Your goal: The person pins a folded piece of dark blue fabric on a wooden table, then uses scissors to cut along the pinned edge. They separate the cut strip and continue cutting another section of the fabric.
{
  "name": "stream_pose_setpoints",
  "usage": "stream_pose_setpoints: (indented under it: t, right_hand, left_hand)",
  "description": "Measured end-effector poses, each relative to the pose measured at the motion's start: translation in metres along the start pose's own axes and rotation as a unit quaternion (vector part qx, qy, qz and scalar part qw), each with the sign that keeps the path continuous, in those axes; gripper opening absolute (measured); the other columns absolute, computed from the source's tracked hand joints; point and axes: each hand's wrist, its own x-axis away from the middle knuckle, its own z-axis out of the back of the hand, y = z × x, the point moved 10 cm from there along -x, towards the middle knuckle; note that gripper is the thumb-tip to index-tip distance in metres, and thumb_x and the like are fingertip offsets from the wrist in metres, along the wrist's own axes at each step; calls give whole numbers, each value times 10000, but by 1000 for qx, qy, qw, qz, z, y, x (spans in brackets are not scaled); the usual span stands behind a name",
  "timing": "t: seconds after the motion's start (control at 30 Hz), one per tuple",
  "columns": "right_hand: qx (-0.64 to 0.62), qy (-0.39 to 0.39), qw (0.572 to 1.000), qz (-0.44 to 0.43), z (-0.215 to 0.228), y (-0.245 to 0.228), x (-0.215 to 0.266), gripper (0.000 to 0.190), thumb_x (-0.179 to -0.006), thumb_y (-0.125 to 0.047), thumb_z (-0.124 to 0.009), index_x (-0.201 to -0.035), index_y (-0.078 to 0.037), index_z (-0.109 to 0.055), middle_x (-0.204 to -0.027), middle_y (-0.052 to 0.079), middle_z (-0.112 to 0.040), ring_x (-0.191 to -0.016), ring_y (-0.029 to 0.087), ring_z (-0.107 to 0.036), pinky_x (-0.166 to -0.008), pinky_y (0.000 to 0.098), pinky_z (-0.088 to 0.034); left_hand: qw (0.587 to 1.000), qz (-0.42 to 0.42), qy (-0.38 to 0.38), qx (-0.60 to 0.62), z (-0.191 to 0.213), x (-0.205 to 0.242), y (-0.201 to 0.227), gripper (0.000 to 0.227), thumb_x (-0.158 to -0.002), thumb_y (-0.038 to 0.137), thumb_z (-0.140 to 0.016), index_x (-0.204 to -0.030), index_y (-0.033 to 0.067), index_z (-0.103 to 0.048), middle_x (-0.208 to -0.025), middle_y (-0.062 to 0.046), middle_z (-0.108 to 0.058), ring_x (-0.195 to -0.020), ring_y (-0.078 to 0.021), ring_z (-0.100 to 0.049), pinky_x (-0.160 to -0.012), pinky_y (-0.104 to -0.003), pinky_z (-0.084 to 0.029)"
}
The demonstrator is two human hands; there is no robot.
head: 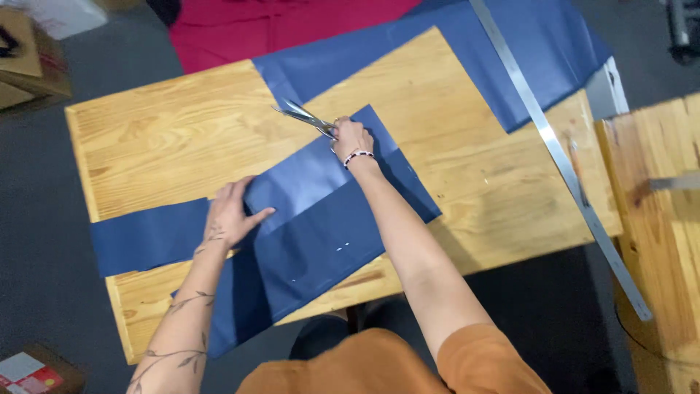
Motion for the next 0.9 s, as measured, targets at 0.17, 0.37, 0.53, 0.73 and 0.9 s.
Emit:
stream_pose_setpoints:
  t: [0.17,0.37,0.53,0.73,0.9]
  right_hand:
    - [-64,58,996,-32,72,100,53,171,-844,-159,-695,-1013,-131,-708,-993,131,-777,-1041,362,-733,-905,496,-593]
    - [-188,257,941,-112,147,347,122,254,-832,-25,-802,-1051,-14,-674,-903,183,-700,-919,358,-679,-887,460,-526]
    - [-259,231,932,-107,128,416,107,337,-813,-111,-896,-1009,-80,-624,-849,75,-710,-844,228,-705,-875,379,-523]
    - [-374,256,888,-82,127,368,134,391,-856,-81,-902,-1049,-32,-566,-933,57,-688,-949,178,-720,-898,312,-584]
    - [-141,206,964,-97,122,272,162,472,-749,-447,-944,-954,-230,-580,-861,31,-763,-916,337,-746,-808,482,-582]
  left_hand:
    - [998,39,8,-46,-7,7,-13,838,-714,602,-843,-1385,174,-577,-1203,-120,-639,-1196,-331,-606,-1040,-468,-483]
    - [995,84,-3,-52,-31,5,-44,670,-736,700,-807,-1119,160,-702,-1052,-93,-716,-1106,-295,-644,-958,-437,-499]
    - [989,141,-23,-34,-66,-14,-76,506,-851,682,-774,-970,190,-772,-913,-123,-762,-955,-339,-726,-796,-474,-547]
    - [983,178,-29,15,-65,-21,-43,451,-906,641,-734,-889,190,-756,-830,-89,-763,-946,-361,-734,-781,-472,-540]
    - [981,192,-25,14,-58,-21,-29,446,-894,618,-716,-877,175,-755,-829,-116,-763,-940,-370,-736,-793,-494,-545]
